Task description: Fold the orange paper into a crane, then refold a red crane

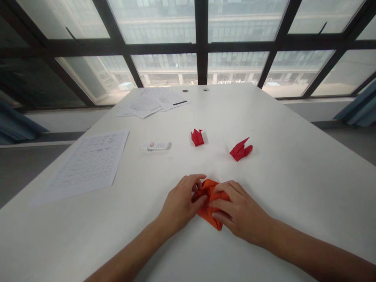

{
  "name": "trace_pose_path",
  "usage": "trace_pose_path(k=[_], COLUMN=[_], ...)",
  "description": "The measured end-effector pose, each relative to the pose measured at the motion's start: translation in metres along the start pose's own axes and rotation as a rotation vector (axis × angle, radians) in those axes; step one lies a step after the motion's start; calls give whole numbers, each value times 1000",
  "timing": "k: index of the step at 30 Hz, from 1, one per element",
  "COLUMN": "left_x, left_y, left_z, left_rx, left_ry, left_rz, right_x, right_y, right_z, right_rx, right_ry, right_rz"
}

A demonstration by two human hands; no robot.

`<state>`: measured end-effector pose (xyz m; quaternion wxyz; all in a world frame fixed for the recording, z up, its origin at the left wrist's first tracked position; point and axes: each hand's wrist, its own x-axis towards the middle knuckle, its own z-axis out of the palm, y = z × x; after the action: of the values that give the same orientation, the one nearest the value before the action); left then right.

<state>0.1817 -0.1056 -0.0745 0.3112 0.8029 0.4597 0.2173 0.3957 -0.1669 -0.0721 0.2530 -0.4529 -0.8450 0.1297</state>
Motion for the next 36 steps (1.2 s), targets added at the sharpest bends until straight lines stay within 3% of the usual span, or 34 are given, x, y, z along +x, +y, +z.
trace_pose_path(k=[4, 10, 32, 36], left_x=[1, -2, -1, 1], left_y=[4, 1, -1, 2], left_z=[-2, 0, -2, -4], left_rx=[8, 35, 27, 13], left_ry=[3, 32, 23, -13], left_rz=[14, 54, 46, 59], right_x=[1, -2, 0, 2], right_y=[1, 6, 4, 4], right_z=[1, 6, -6, -5], right_rx=[64, 52, 7, 50], right_ry=[22, 53, -41, -31], right_rz=[136, 213, 160, 219])
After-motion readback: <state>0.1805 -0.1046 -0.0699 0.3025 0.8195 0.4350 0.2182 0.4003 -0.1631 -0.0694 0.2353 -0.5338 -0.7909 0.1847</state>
